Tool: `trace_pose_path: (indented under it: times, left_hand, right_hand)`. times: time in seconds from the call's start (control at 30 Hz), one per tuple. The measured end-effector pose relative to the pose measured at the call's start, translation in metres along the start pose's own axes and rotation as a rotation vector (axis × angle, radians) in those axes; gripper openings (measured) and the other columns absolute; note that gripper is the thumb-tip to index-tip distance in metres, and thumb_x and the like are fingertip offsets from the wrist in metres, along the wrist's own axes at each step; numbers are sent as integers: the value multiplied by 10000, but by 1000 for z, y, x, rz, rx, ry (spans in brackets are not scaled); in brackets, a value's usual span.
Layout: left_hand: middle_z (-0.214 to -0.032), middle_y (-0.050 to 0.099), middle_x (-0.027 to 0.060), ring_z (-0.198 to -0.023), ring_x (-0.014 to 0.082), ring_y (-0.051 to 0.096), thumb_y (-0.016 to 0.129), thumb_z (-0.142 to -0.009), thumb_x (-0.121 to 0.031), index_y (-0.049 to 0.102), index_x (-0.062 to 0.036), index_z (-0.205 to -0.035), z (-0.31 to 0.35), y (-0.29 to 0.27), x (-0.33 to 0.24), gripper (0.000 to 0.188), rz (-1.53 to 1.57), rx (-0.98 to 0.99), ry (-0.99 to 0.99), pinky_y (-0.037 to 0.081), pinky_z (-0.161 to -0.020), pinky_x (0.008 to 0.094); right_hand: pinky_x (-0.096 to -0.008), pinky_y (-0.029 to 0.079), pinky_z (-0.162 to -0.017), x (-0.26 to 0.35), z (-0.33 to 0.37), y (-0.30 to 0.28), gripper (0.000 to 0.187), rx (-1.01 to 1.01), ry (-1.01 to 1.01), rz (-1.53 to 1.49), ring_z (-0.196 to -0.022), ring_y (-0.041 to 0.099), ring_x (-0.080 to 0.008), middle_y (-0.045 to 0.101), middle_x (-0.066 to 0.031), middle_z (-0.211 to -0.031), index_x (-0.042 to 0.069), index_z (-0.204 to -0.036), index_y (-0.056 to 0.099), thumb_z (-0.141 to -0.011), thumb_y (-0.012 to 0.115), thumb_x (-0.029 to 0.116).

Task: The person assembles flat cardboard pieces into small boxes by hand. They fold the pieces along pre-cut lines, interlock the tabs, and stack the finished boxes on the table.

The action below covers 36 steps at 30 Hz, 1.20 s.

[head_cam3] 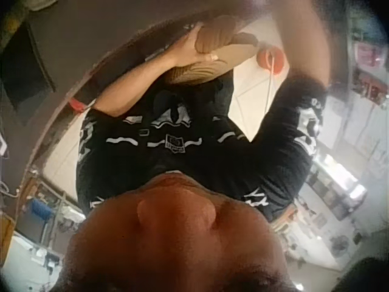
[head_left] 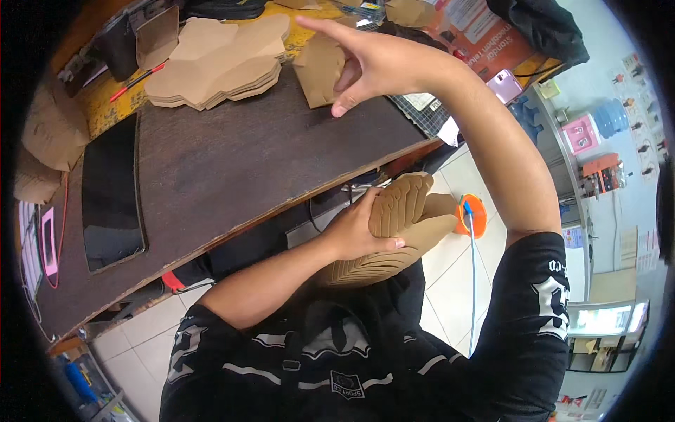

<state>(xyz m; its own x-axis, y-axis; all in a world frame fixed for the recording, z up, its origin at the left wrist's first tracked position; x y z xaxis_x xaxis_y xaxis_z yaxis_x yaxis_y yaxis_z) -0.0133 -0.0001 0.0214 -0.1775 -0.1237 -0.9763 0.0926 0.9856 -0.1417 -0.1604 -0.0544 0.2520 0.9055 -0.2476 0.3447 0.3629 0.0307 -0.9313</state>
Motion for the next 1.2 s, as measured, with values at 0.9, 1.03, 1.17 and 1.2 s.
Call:
trace_pose_path:
  times: [0.9, 1.03, 1.17, 1.2]
  left_hand:
    - [-1346, 602, 194, -1281, 326, 609, 982, -627, -445, 407, -50, -1471, 21, 2, -27, 1096, 78, -9, 123, 472, -1097, 440]
    - [-1304, 614, 180, -1202, 337, 657, 1006, -566, -466, 419, -51, -1453, 30, 6, -41, 1142, -31, 38, 191, 514, -1043, 437]
    - [-1256, 618, 176, -1139, 362, 682, 1014, -533, -477, 438, -53, -1419, 37, 8, -60, 1139, -153, 23, 249, 545, -982, 443]
    - [-1249, 618, 176, -1135, 364, 683, 1013, -531, -480, 440, -54, -1414, 37, 7, -61, 1136, -170, 17, 263, 548, -973, 444]
  right_hand:
    - [-300, 562, -813, 21, 283, 39, 191, -272, 217, -482, -868, 707, -127, 794, -81, -996, -2, -1089, 785, -900, 798, 23]
    - [-315, 567, -863, 50, 286, 47, 224, 67, 321, -592, -1010, 732, -184, 788, -105, -1093, 4, -1134, 781, -911, 771, 5]
    - [-380, 565, -809, 58, 279, 45, 241, 235, 65, -556, -970, 726, -271, 763, -150, -1069, -25, -1109, 746, -888, 804, 52]
    - [-392, 557, -879, 45, 285, 49, 368, 462, 141, -646, -1057, 713, -266, 742, -171, -1198, -44, -1227, 705, -891, 801, 69]
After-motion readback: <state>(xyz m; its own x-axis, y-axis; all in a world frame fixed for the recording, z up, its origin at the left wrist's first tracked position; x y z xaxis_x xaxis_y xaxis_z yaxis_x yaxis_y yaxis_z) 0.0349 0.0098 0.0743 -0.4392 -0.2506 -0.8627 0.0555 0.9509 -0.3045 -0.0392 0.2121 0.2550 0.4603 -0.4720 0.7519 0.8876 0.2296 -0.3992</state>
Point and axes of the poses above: each hand's wrist, its own z-axis away from the middle knuckle, its own y-axis out of the palm, x = y × z, the point moved 4 cm from there along -z, towards the middle knuckle
